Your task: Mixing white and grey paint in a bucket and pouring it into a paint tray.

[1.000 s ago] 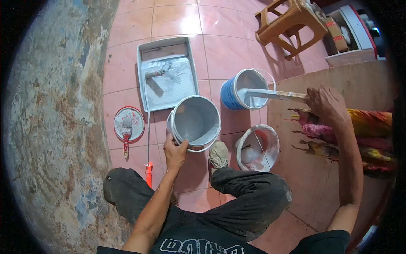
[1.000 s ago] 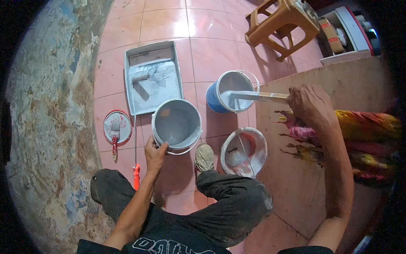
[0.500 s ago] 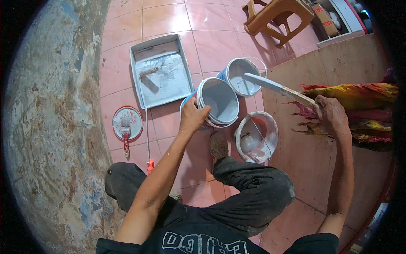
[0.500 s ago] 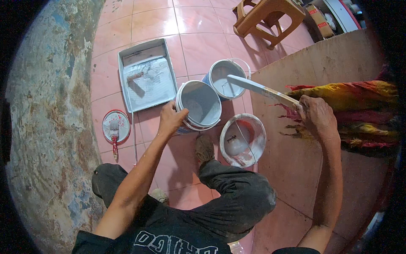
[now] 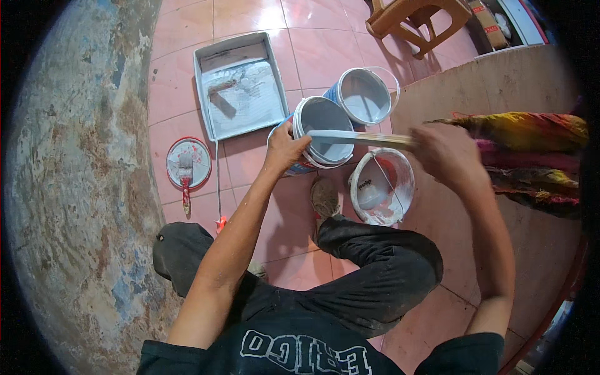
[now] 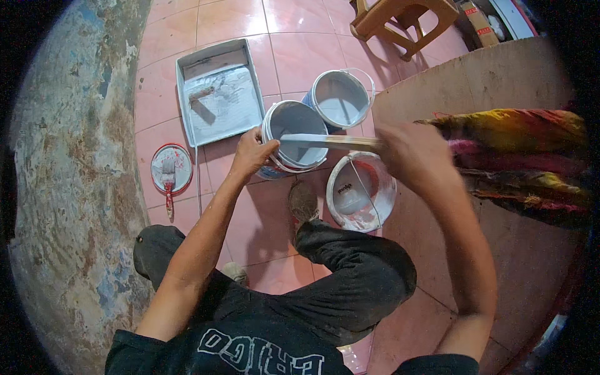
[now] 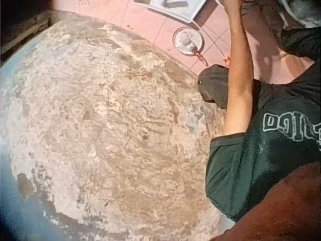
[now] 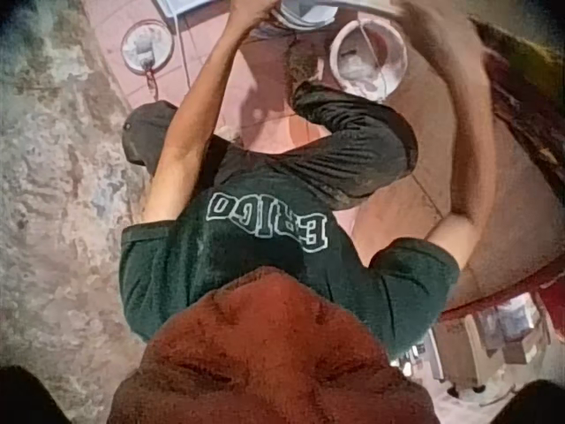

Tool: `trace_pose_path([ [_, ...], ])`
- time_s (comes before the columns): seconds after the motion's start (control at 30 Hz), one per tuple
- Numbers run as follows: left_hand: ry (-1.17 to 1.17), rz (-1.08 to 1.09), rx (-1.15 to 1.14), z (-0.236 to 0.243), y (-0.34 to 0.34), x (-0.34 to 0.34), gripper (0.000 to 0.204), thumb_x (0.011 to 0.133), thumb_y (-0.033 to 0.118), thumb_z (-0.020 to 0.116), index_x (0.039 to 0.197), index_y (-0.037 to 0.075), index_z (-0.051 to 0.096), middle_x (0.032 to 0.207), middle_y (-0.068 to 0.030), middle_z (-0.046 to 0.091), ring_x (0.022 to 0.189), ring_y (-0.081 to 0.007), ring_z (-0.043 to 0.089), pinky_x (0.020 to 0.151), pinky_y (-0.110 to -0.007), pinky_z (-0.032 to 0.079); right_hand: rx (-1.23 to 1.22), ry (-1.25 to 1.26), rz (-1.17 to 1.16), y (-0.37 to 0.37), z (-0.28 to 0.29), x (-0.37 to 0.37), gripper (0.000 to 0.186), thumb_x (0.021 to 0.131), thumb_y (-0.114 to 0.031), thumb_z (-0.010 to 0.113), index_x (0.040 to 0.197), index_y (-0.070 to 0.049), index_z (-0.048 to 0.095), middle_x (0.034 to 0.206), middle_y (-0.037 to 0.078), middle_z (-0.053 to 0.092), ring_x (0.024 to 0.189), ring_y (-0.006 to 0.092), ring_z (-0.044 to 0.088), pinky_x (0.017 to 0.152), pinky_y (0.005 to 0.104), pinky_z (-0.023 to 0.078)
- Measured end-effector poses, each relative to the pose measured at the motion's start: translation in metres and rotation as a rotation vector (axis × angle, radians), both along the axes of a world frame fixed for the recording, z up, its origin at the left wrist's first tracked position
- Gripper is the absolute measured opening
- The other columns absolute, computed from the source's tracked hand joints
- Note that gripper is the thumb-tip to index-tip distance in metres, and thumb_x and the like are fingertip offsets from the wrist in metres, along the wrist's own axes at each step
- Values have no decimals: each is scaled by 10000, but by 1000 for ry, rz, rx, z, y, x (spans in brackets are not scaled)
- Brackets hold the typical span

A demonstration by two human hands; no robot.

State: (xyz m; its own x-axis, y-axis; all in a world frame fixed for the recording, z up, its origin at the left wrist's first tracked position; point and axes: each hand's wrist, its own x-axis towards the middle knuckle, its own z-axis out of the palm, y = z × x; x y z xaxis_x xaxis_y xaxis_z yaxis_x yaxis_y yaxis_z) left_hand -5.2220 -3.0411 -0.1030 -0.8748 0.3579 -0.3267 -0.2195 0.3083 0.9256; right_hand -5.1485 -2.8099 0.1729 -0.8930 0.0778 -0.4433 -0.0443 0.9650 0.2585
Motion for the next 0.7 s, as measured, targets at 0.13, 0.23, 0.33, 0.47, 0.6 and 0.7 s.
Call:
trace_pose_path([
  [0.13, -62, -69, -10, -7, -25, 26, 365, 793, 170, 684, 1069, -61, 619, 886, -103, 672, 751, -154, 663, 611, -323, 598, -40, 98, 286, -19, -76, -17, 158, 959, -223, 552, 992, -96, 639, 831, 125, 660, 782, 306, 680, 682, 433, 526],
  [0.23, -99, -86, -19, -23, -56, 44, 308, 824, 151, 679, 1053, -38, 598, 876, -88, 656, 719, -138, 657, 603, -311, 586, 123, 115, 435, -51, -96, -23, 126, 936, -160, 560, 963, -120, 677, 851, 94, 710, 796, 210, 726, 618, 355, 556],
  [0.33, -66, -75, -41, -29, -75, 55, 286, 845, 145, 678, 1058, -25, 594, 851, -70, 638, 701, -132, 655, 604, -299, 572, 119, 71, 380, -77, -108, -5, 123, 915, -156, 588, 955, -104, 692, 859, 72, 709, 809, 192, 724, 615, 339, 556],
  [0.47, -127, 11, 45, -18, -87, 66, 260, 849, 155, 689, 1032, -2, 591, 825, -39, 615, 695, -106, 614, 603, -272, 524, 73, -53, 295, -116, -112, 34, 137, 892, -153, 621, 880, -92, 744, 842, 87, 725, 803, 196, 732, 611, 366, 563],
  [0.6, -56, 30, 11, -24, -112, 78, 233, 847, 156, 687, 999, 10, 588, 818, -25, 605, 691, -86, 568, 598, -264, 485, -53, -250, 208, -153, -97, 44, 120, 869, -146, 633, 928, -43, 645, 777, 121, 674, 720, 251, 713, 603, 371, 550],
  [0.7, -138, 21, 58, -15, -120, 79, 243, 847, 140, 677, 1028, 4, 590, 821, -29, 609, 692, -91, 592, 600, -268, 517, -138, -141, 195, -154, -93, 44, 136, 872, -159, 637, 962, -57, 637, 788, 129, 676, 737, 285, 717, 601, 398, 543],
])
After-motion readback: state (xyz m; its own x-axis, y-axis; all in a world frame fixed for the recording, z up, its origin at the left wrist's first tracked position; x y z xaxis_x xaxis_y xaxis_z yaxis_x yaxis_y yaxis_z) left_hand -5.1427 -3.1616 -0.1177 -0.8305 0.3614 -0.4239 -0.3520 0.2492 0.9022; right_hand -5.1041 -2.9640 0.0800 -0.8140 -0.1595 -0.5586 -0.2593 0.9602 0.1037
